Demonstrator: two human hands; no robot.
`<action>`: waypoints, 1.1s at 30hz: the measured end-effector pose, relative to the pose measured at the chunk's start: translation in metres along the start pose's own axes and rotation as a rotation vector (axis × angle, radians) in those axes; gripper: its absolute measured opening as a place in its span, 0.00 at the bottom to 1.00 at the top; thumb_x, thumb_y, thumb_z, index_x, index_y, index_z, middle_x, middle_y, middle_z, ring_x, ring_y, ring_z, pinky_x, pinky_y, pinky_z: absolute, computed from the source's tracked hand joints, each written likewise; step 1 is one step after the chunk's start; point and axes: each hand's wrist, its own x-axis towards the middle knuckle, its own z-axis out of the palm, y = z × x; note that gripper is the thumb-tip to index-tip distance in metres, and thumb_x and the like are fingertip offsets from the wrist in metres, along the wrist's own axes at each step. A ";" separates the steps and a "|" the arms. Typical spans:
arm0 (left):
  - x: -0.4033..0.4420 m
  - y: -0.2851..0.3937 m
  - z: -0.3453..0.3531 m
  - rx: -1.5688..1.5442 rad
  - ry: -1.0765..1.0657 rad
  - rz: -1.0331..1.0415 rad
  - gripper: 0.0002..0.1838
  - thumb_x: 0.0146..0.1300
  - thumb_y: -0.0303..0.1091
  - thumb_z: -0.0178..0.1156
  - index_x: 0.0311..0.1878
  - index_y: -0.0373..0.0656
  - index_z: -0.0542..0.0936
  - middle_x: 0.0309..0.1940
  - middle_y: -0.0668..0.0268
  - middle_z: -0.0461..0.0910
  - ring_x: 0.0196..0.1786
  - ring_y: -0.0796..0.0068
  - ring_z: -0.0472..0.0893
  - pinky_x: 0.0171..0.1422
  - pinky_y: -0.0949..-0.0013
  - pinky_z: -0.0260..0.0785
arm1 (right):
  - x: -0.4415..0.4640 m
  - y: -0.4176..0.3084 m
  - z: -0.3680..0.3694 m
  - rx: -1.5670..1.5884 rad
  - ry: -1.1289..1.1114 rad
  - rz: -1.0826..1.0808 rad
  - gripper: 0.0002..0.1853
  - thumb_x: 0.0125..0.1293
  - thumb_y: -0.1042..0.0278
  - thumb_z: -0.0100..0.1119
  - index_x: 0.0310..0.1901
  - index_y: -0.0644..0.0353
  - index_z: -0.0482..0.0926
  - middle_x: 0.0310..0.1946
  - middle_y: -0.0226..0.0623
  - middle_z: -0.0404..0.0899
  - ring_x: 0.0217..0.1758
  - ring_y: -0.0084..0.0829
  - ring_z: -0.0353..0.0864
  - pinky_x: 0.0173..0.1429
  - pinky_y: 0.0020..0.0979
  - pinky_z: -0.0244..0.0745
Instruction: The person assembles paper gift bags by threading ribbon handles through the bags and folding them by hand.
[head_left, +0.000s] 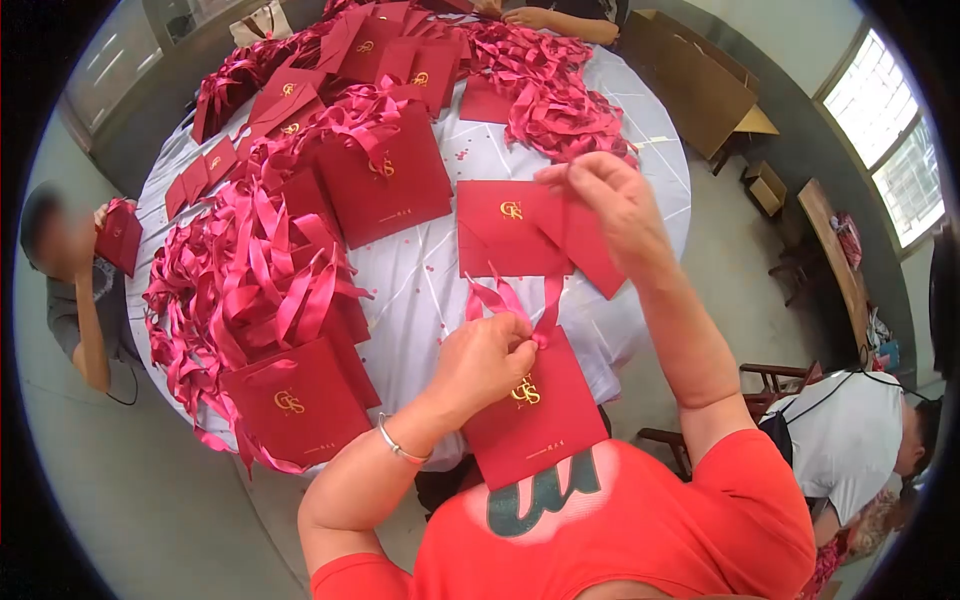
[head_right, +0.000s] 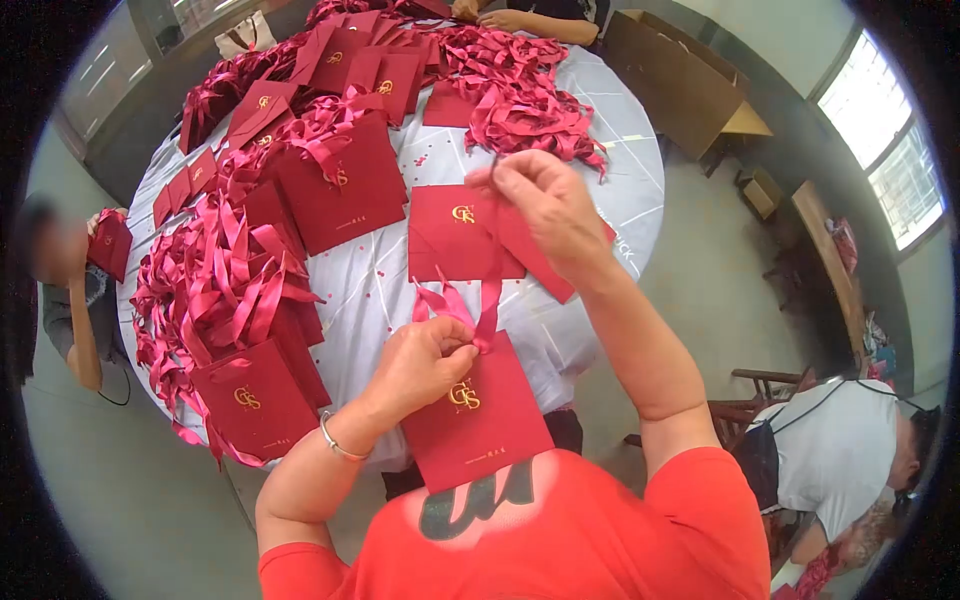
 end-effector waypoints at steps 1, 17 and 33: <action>0.000 0.003 -0.002 0.009 -0.005 -0.014 0.11 0.60 0.36 0.63 0.39 0.38 0.84 0.30 0.57 0.87 0.35 0.59 0.87 0.40 0.60 0.76 | -0.010 -0.013 -0.003 0.074 -0.008 0.039 0.06 0.76 0.70 0.52 0.46 0.64 0.74 0.47 0.45 0.84 0.44 0.28 0.85 0.55 0.32 0.81; -0.001 0.003 -0.010 -0.434 -0.074 -0.064 0.14 0.62 0.16 0.53 0.52 0.32 0.71 0.37 0.57 0.83 0.42 0.79 0.82 0.44 0.74 0.74 | -0.105 0.020 0.007 -0.621 -0.304 -0.094 0.07 0.59 0.78 0.68 0.37 0.63 0.79 0.29 0.39 0.80 0.31 0.35 0.82 0.35 0.32 0.75; 0.007 -0.005 -0.039 -0.374 -0.277 -0.025 0.09 0.64 0.25 0.58 0.47 0.38 0.81 0.34 0.63 0.86 0.34 0.72 0.85 0.40 0.71 0.74 | -0.088 0.011 -0.029 -0.694 -0.319 -0.020 0.05 0.60 0.79 0.66 0.35 0.64 0.79 0.28 0.40 0.79 0.31 0.36 0.81 0.36 0.35 0.75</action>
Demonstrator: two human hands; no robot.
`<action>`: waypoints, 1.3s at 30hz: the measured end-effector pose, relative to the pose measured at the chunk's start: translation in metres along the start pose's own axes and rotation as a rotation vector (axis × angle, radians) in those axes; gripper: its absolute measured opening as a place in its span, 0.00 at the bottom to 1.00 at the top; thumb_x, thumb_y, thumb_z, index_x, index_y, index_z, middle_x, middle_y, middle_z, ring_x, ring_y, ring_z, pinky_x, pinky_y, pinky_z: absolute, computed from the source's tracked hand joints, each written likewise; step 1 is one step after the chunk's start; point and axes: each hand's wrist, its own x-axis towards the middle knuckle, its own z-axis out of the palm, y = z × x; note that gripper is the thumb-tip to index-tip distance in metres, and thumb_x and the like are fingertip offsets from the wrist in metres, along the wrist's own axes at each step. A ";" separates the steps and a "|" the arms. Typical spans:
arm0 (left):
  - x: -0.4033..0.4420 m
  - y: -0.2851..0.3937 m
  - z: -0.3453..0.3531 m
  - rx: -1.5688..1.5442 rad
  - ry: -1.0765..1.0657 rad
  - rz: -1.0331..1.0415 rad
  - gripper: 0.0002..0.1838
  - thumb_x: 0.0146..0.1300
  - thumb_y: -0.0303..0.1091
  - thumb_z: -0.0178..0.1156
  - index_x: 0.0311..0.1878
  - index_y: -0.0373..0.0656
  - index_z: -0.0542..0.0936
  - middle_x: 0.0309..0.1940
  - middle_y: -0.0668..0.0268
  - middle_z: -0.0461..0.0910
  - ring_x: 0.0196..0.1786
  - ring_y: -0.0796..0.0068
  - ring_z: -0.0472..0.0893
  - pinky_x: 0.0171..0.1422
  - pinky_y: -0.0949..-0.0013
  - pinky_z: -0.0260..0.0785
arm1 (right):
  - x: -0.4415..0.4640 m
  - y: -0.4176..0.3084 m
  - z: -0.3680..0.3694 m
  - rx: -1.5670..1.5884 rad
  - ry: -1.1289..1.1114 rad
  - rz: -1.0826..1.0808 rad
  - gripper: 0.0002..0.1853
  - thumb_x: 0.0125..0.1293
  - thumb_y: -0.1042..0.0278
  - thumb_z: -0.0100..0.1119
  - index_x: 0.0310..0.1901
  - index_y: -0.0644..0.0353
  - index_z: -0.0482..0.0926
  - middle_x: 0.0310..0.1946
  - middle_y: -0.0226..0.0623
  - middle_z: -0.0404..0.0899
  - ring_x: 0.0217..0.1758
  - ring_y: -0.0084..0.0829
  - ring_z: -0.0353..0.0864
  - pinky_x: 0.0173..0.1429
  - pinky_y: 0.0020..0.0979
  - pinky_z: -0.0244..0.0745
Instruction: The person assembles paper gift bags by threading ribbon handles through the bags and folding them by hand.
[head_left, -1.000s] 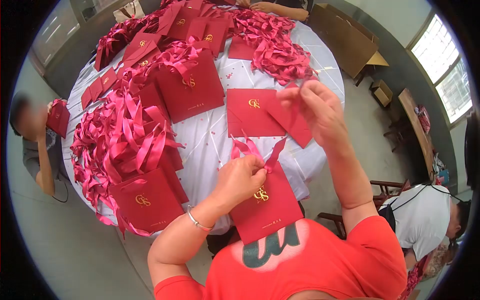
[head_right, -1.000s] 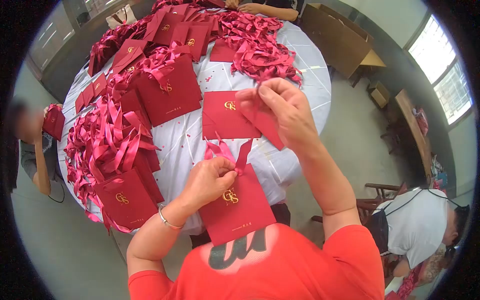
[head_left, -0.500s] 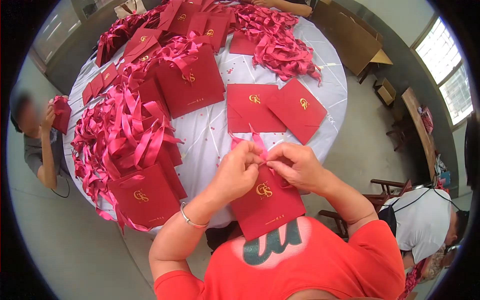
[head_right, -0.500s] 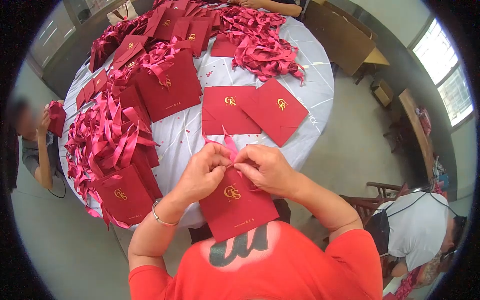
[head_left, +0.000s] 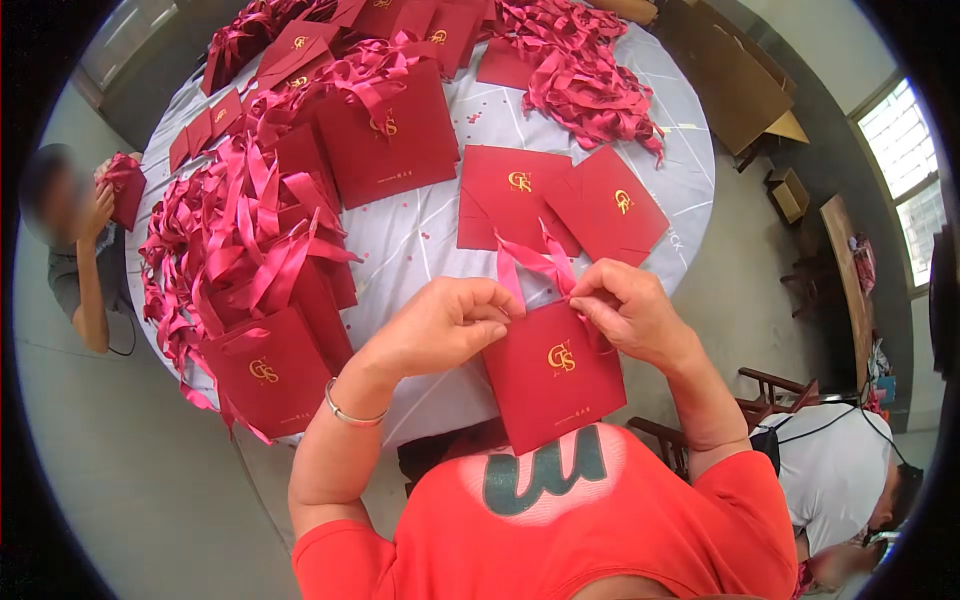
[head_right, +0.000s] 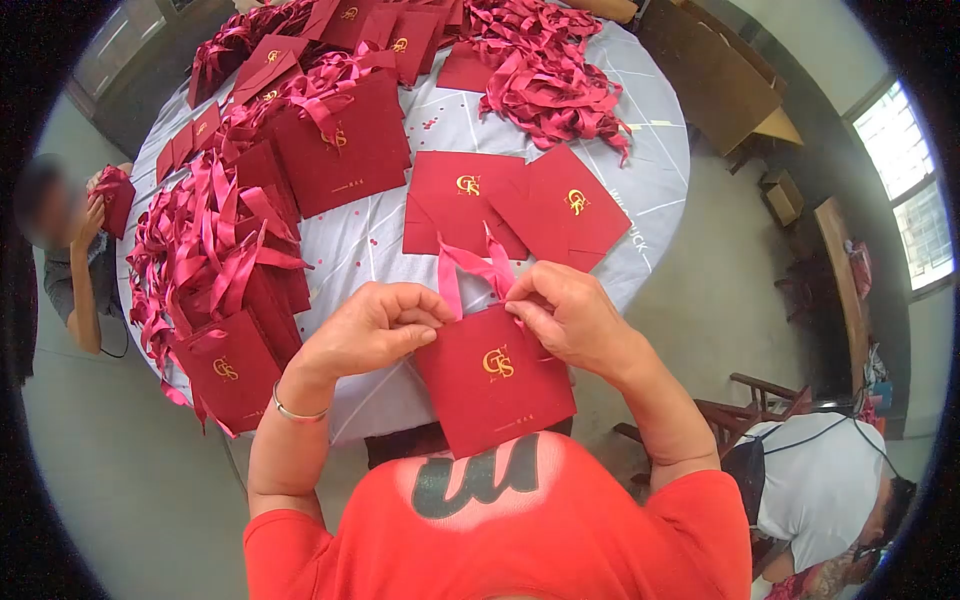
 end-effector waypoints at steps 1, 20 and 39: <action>0.001 -0.004 0.001 -0.185 -0.063 0.036 0.11 0.68 0.24 0.55 0.50 0.36 0.80 0.35 0.63 0.85 0.32 0.73 0.85 0.37 0.72 0.73 | -0.002 0.001 -0.001 -0.018 0.005 -0.007 0.04 0.61 0.81 0.65 0.36 0.65 0.79 0.29 0.38 0.79 0.31 0.30 0.81 0.35 0.30 0.75; 0.005 0.000 0.007 -0.274 -0.122 -0.439 0.09 0.76 0.28 0.45 0.50 0.39 0.75 0.26 0.69 0.78 0.21 0.80 0.81 0.20 0.78 0.64 | -0.012 -0.019 0.033 -0.180 0.046 -0.375 0.14 0.49 0.81 0.71 0.38 0.61 0.83 0.33 0.38 0.81 0.35 0.37 0.83 0.36 0.33 0.78; 0.002 0.001 0.011 -0.175 -0.083 -0.393 0.09 0.75 0.27 0.46 0.46 0.39 0.77 0.22 0.69 0.78 0.20 0.80 0.79 0.21 0.76 0.63 | -0.007 -0.039 0.047 -0.536 -0.038 -0.392 0.06 0.51 0.77 0.62 0.31 0.62 0.75 0.28 0.39 0.72 0.29 0.38 0.77 0.33 0.35 0.76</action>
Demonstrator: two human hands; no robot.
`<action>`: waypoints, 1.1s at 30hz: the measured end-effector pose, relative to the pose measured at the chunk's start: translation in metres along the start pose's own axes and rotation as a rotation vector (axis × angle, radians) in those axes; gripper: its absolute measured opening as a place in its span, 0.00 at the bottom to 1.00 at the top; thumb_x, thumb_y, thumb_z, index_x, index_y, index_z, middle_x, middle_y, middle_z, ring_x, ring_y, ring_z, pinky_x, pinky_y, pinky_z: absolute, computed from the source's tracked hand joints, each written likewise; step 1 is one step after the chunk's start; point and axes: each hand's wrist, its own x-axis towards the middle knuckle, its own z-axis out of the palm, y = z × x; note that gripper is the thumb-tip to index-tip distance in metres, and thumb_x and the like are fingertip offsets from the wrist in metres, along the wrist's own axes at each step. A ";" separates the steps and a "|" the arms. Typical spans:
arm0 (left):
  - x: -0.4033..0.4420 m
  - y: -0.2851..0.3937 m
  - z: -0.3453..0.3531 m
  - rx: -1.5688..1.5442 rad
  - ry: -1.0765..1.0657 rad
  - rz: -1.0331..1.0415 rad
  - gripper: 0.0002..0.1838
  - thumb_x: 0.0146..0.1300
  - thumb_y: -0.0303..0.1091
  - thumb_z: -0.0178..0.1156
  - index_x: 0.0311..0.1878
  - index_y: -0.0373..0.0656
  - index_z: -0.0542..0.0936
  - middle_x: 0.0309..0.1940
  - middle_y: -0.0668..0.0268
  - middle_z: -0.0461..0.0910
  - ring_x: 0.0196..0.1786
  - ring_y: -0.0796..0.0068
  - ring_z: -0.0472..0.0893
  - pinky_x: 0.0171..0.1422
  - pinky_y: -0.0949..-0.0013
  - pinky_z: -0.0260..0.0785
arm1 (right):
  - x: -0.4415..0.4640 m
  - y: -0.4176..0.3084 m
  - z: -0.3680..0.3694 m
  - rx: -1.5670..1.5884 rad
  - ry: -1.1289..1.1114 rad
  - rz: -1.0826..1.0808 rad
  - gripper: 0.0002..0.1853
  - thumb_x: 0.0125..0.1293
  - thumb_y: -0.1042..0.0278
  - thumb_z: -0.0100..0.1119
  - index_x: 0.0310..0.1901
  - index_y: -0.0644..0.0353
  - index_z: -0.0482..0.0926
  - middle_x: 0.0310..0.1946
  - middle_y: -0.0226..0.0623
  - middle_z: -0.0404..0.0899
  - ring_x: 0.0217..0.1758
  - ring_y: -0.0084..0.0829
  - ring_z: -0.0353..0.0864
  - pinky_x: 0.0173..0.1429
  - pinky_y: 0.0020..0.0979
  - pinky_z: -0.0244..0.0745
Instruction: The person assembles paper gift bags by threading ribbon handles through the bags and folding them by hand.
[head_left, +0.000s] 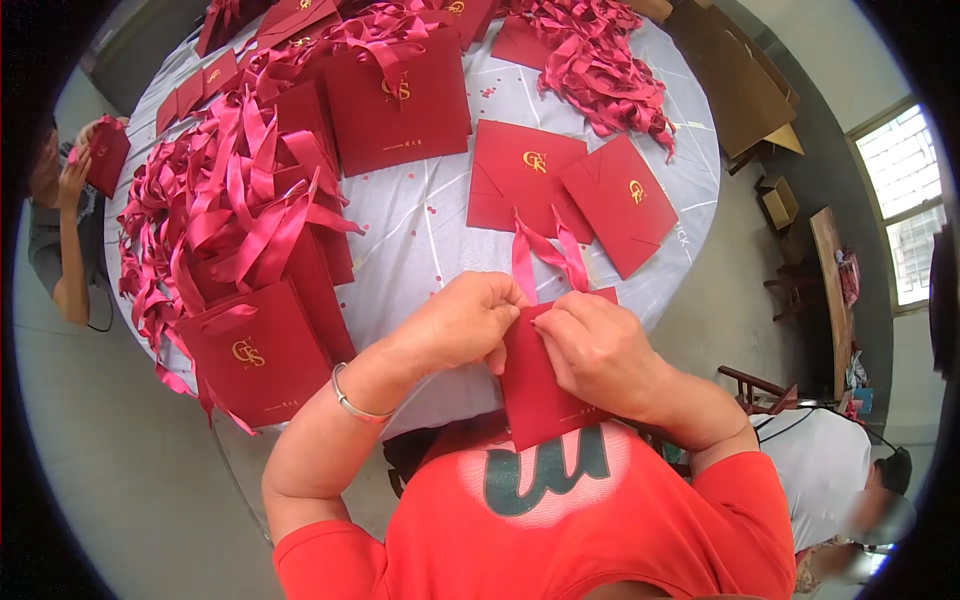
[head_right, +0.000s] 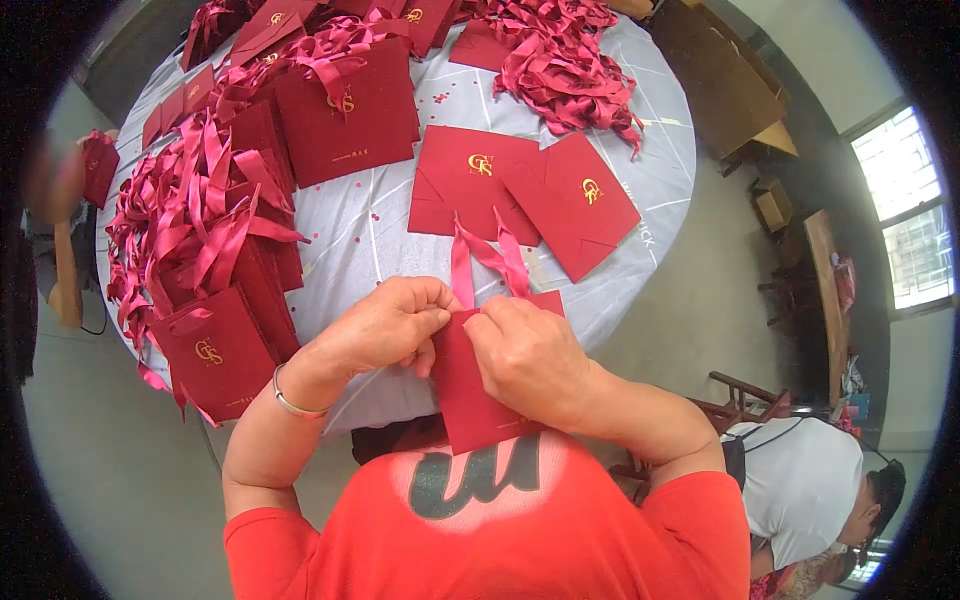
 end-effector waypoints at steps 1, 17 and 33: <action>0.000 -0.001 0.000 0.032 0.010 0.006 0.09 0.75 0.27 0.47 0.46 0.39 0.77 0.23 0.68 0.78 0.20 0.80 0.79 0.21 0.75 0.64 | 0.002 -0.001 -0.001 -0.001 0.000 -0.003 0.06 0.51 0.77 0.62 0.31 0.62 0.75 0.28 0.39 0.72 0.29 0.38 0.77 0.33 0.35 0.76; -0.005 0.003 0.003 0.107 0.074 0.111 0.09 0.71 0.24 0.48 0.41 0.36 0.79 0.24 0.67 0.79 0.20 0.79 0.79 0.23 0.73 0.65 | 0.035 0.025 -0.012 0.315 -0.309 0.201 0.07 0.52 0.73 0.70 0.32 0.63 0.82 0.28 0.42 0.81 0.31 0.42 0.82 0.37 0.37 0.76; -0.017 0.014 0.024 0.208 0.228 0.311 0.11 0.59 0.17 0.63 0.38 0.35 0.69 0.24 0.62 0.80 0.20 0.78 0.80 0.20 0.74 0.67 | 0.094 0.083 -0.006 0.948 -1.272 0.345 0.09 0.65 0.70 0.60 0.45 0.63 0.81 0.33 0.26 0.80 0.37 0.19 0.76 0.41 0.25 0.71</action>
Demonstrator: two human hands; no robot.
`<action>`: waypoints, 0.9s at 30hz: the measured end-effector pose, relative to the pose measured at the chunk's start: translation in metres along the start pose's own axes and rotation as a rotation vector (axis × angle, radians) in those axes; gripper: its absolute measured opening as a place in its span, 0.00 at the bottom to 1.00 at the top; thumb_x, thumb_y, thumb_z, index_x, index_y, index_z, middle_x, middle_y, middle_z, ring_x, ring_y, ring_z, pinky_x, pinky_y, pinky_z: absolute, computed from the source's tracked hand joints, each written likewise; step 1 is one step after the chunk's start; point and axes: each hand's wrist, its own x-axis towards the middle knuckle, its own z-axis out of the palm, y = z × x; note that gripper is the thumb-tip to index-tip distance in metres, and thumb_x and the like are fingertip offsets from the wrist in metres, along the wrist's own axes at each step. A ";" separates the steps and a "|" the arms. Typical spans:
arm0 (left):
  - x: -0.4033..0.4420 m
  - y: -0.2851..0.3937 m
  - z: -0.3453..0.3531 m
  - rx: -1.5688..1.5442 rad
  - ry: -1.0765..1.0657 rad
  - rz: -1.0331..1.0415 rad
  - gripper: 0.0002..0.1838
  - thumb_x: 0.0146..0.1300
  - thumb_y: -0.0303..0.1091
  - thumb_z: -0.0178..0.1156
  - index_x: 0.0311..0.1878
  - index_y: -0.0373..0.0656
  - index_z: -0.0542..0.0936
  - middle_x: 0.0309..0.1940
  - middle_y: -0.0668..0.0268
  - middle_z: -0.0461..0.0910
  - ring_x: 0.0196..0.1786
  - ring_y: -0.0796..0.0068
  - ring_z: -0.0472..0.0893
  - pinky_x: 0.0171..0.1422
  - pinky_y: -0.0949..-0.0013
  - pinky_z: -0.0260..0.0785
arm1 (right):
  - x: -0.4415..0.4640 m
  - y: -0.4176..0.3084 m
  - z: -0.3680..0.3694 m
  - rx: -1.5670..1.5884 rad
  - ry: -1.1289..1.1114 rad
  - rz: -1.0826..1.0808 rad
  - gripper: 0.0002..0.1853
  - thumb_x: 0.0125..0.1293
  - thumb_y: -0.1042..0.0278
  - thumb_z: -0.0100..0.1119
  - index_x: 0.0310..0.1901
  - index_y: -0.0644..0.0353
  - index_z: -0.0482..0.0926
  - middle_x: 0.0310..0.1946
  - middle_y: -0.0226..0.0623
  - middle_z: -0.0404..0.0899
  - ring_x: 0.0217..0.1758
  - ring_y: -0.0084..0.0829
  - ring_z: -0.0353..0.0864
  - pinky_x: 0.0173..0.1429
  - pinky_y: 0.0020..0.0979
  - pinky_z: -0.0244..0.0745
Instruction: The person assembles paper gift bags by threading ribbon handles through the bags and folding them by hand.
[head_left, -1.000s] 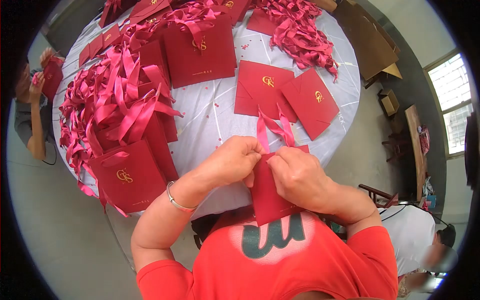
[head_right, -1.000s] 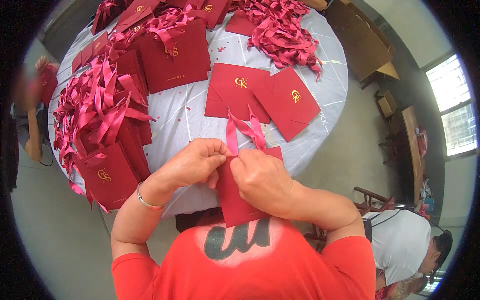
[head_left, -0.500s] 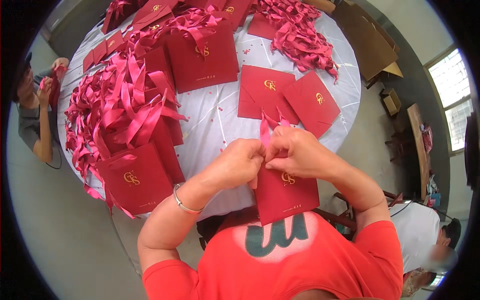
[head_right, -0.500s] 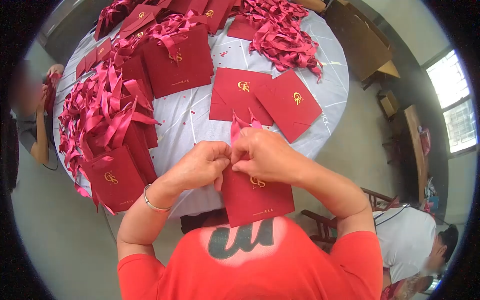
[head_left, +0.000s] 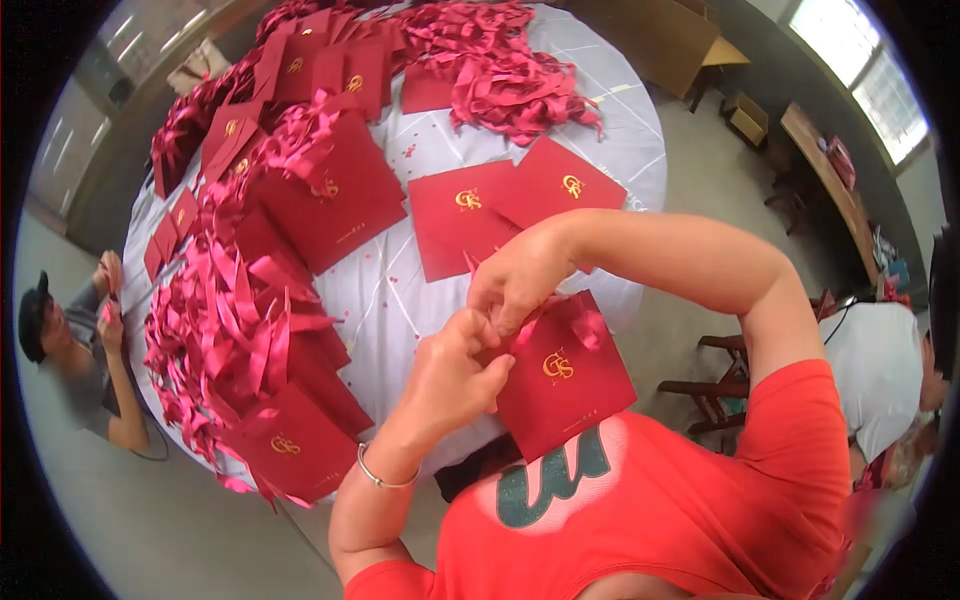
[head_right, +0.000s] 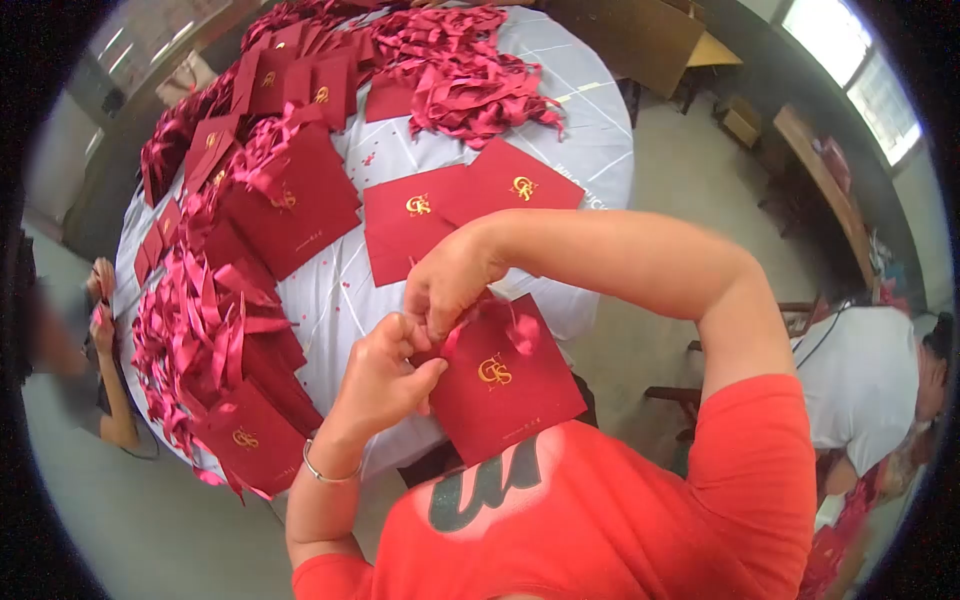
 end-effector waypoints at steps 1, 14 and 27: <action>0.000 -0.003 0.000 0.034 0.001 0.003 0.11 0.58 0.21 0.65 0.40 0.35 0.71 0.21 0.59 0.81 0.19 0.74 0.82 0.23 0.71 0.70 | 0.004 0.006 0.002 0.088 -0.012 -0.030 0.09 0.63 0.70 0.62 0.44 0.61 0.81 0.32 0.24 0.78 0.34 0.18 0.74 0.37 0.25 0.69; -0.004 -0.002 -0.001 0.017 -0.124 0.084 0.10 0.60 0.14 0.58 0.42 0.33 0.84 0.24 0.68 0.83 0.23 0.83 0.82 0.26 0.78 0.73 | -0.005 0.018 0.016 0.393 0.111 0.040 0.19 0.55 0.69 0.71 0.48 0.63 0.81 0.22 0.22 0.74 0.21 0.15 0.67 0.25 0.20 0.59; 0.003 -0.010 -0.013 0.042 -0.226 0.261 0.13 0.51 0.18 0.69 0.42 0.37 0.86 0.30 0.65 0.83 0.27 0.78 0.84 0.31 0.77 0.74 | -0.002 0.027 0.034 0.490 0.402 -0.081 0.28 0.49 0.77 0.72 0.53 0.69 0.75 0.30 0.38 0.81 0.29 0.26 0.81 0.29 0.26 0.72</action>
